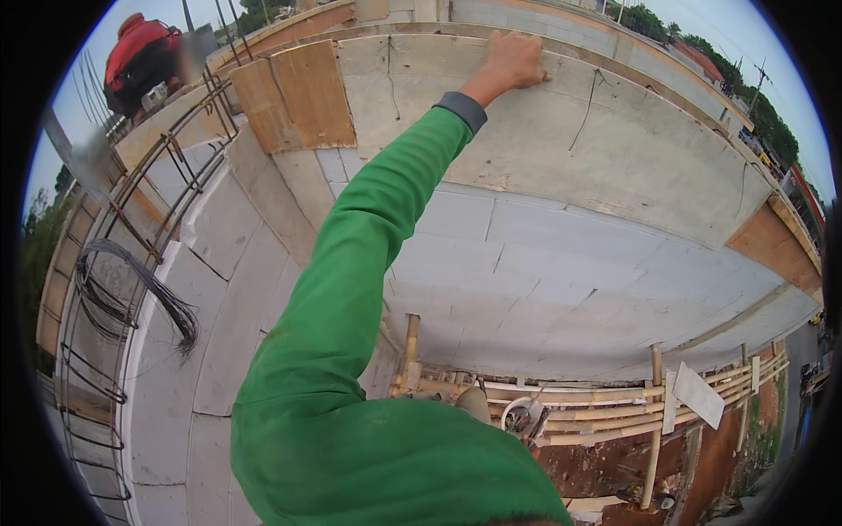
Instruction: The person positions a white tile on bamboo scaffolding, then uses pliers to cut and remove wire ties from a wooden beam attached to a concrete wall. The person continues cutting wires along the beam.
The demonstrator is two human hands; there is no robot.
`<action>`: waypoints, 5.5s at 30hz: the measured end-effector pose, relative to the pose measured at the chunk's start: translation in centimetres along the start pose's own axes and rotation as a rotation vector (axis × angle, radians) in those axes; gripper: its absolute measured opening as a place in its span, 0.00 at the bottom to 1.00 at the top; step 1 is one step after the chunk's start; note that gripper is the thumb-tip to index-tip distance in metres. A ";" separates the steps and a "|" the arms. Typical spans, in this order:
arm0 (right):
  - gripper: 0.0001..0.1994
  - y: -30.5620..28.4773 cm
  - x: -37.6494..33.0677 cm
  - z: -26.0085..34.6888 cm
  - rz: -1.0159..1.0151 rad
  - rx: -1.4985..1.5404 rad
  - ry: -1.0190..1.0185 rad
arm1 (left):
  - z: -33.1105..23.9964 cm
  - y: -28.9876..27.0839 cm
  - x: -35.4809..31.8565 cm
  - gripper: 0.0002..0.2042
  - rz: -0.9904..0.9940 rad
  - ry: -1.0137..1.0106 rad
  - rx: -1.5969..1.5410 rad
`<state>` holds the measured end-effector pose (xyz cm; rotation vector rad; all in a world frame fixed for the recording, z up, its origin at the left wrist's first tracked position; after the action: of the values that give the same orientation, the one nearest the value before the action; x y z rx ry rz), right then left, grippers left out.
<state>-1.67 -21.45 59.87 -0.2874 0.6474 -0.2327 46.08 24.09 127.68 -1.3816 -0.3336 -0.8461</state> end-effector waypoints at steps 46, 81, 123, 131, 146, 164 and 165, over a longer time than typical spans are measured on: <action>0.21 0.8 -13.3 82.8 -1.348 -1.353 -1.126 | -4.8 1.0 5.9 0.29 0.043 0.281 -0.386; 0.20 -2.5 -9.0 82.8 0.292 -0.552 -0.273 | -5.8 2.1 6.9 0.23 -0.057 0.357 -0.374; 0.26 -4.3 -12.0 80.3 -0.233 -0.780 -0.342 | -6.8 3.1 7.3 0.05 -0.209 0.335 -0.419; 0.23 -4.7 -10.9 78.1 -0.525 -0.726 -0.612 | -6.9 3.5 7.5 0.03 -0.242 0.344 -0.448; 0.30 7.1 -23.4 73.4 0.450 -0.276 -0.279 | 16.0 -13.6 -15.3 0.24 -0.700 0.252 -0.410; 0.17 22.5 -30.8 84.8 0.069 -0.943 -0.476 | 21.7 -9.0 -17.2 0.25 -0.481 0.070 -0.268; 0.17 22.7 -31.2 85.0 0.065 -0.986 -0.467 | 21.8 -9.0 -17.1 0.24 -0.499 0.068 -0.257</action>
<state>29.76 25.23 134.27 -1.2256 0.2589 0.2381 34.08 50.61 127.18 -1.5271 -0.5438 -1.3819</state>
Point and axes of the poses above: each hand's wrist, its own x-axis towards the middle knuckle, its own y-axis out of the palm, z = x × y, the point moved 6 cm from there along x, towards the middle knuckle, and after that the axes turned 12 degrees about y, right-handed, at the moved point
